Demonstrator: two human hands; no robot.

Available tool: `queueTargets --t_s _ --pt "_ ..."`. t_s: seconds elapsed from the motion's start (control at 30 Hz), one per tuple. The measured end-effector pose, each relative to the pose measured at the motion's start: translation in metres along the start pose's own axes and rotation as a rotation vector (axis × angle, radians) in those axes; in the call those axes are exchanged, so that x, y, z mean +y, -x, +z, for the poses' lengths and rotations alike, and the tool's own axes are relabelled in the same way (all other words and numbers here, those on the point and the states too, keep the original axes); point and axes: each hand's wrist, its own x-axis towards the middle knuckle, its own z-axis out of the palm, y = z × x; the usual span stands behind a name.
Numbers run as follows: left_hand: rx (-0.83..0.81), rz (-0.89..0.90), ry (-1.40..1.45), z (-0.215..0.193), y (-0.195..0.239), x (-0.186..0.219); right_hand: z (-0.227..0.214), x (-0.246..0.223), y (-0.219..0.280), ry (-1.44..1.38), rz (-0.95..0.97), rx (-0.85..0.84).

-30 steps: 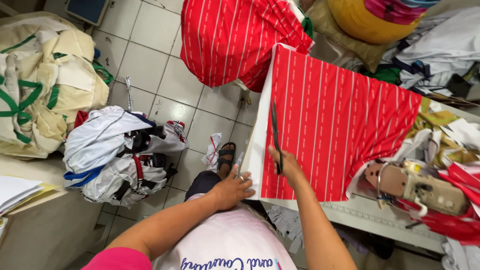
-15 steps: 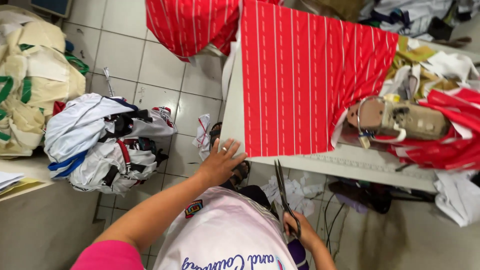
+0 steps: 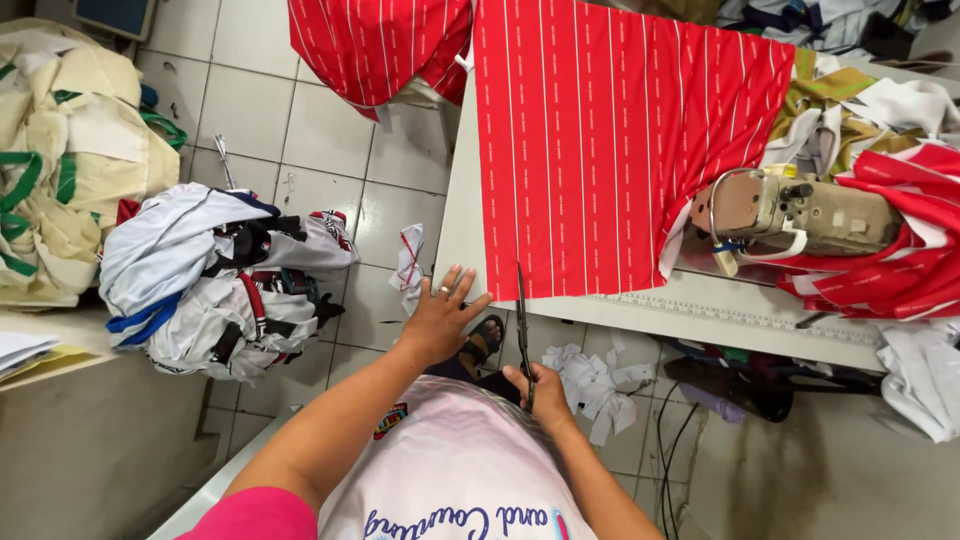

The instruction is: Cutting a piece of red striped fabric into multiple narrow strips using scissors on a work table.

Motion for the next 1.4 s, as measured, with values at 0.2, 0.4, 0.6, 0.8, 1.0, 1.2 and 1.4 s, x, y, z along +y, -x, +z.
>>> queueTargets --t_s 0.2,0.4,0.6,0.8,1.0,1.2,1.4 --pt "-0.042 -0.001 0.008 -0.007 0.001 0.002 -0.001 -0.083 0.004 0.065 0.004 -0.071" --pt "-0.098 0.007 0.058 -0.015 0.002 0.000 0.004 -0.053 -0.040 0.066 0.006 0.023" --pt "-0.062 0.029 0.075 -0.029 0.008 -0.003 0.008 -0.151 -0.020 0.041 0.076 -0.051" --pt "-0.096 0.048 0.052 -0.025 0.000 -0.008 0.011 -0.124 -0.062 0.031 0.021 0.069" --pt "-0.122 0.059 0.031 -0.036 -0.005 -0.009 0.009 -0.186 -0.067 0.052 0.094 -0.036" --pt "-0.085 0.105 0.012 -0.049 -0.018 -0.015 0.012 -0.174 -0.087 0.054 0.016 0.052" --pt "-0.043 0.094 0.034 -0.081 -0.045 -0.035 0.010 -0.197 -0.073 0.019 0.071 0.016"
